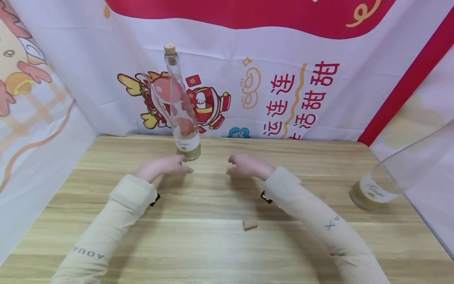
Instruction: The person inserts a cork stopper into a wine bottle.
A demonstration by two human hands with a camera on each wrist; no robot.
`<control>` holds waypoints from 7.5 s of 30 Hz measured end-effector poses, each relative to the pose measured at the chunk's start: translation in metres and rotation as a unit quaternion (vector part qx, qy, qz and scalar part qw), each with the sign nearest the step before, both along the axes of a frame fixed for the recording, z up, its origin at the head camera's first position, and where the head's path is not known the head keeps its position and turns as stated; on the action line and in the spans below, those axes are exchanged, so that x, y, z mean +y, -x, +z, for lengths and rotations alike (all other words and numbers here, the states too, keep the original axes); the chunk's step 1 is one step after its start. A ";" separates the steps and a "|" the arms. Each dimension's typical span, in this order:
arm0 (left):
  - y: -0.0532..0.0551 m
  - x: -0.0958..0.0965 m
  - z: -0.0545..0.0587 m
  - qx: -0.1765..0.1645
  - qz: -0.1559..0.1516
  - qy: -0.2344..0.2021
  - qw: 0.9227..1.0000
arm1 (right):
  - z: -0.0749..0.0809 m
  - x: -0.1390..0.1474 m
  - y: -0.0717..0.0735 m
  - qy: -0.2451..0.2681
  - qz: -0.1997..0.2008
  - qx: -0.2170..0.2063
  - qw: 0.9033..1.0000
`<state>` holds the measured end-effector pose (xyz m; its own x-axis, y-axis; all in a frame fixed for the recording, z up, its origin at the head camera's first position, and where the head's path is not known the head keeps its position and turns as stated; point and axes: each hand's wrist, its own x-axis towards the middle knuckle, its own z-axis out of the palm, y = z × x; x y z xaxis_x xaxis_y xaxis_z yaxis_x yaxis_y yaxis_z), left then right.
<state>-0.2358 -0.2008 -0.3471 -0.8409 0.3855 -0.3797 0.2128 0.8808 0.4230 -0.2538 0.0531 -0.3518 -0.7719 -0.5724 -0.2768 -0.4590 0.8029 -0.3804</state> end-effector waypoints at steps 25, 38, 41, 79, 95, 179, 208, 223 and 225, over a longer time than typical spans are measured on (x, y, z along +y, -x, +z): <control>-0.008 0.124 -0.004 0.093 -0.104 0.034 0.990 | 0.005 0.129 -0.071 0.003 -0.029 0.061 0.998; -0.016 0.199 0.007 0.118 -0.168 0.030 0.978 | 0.022 0.182 -0.112 0.012 -0.079 0.098 0.992; -0.018 0.219 0.010 0.120 -0.185 0.028 0.975 | 0.032 0.194 -0.119 0.012 -0.097 0.122 0.988; -0.024 0.398 -0.015 0.061 -0.055 -0.321 0.944 | 0.087 0.290 -0.107 0.272 -0.530 0.404 0.694; -0.037 0.409 -0.024 -0.013 -0.008 -0.417 0.909 | 0.078 0.294 -0.087 0.347 -0.508 0.271 0.740; -0.049 0.147 0.002 0.087 -0.019 -0.311 0.946 | 0.078 0.039 -0.097 0.521 -0.138 0.163 0.827; -0.051 0.143 -0.009 0.127 -0.034 -0.319 0.939 | 0.045 0.083 -0.125 0.117 -0.086 0.166 0.975; -0.052 0.144 -0.010 0.101 -0.024 -0.330 0.938 | 0.008 0.077 -0.138 0.069 0.073 0.151 0.984; -0.052 0.144 -0.010 0.100 -0.023 -0.330 0.938 | 0.003 0.072 -0.138 0.074 0.100 0.148 0.981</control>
<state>-0.1838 -0.0571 -0.3573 -0.8470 0.5185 0.1175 0.3766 0.4292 0.8209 -0.1154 0.1256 -0.3487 -0.6740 -0.7376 0.0405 -0.7096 0.6312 -0.3130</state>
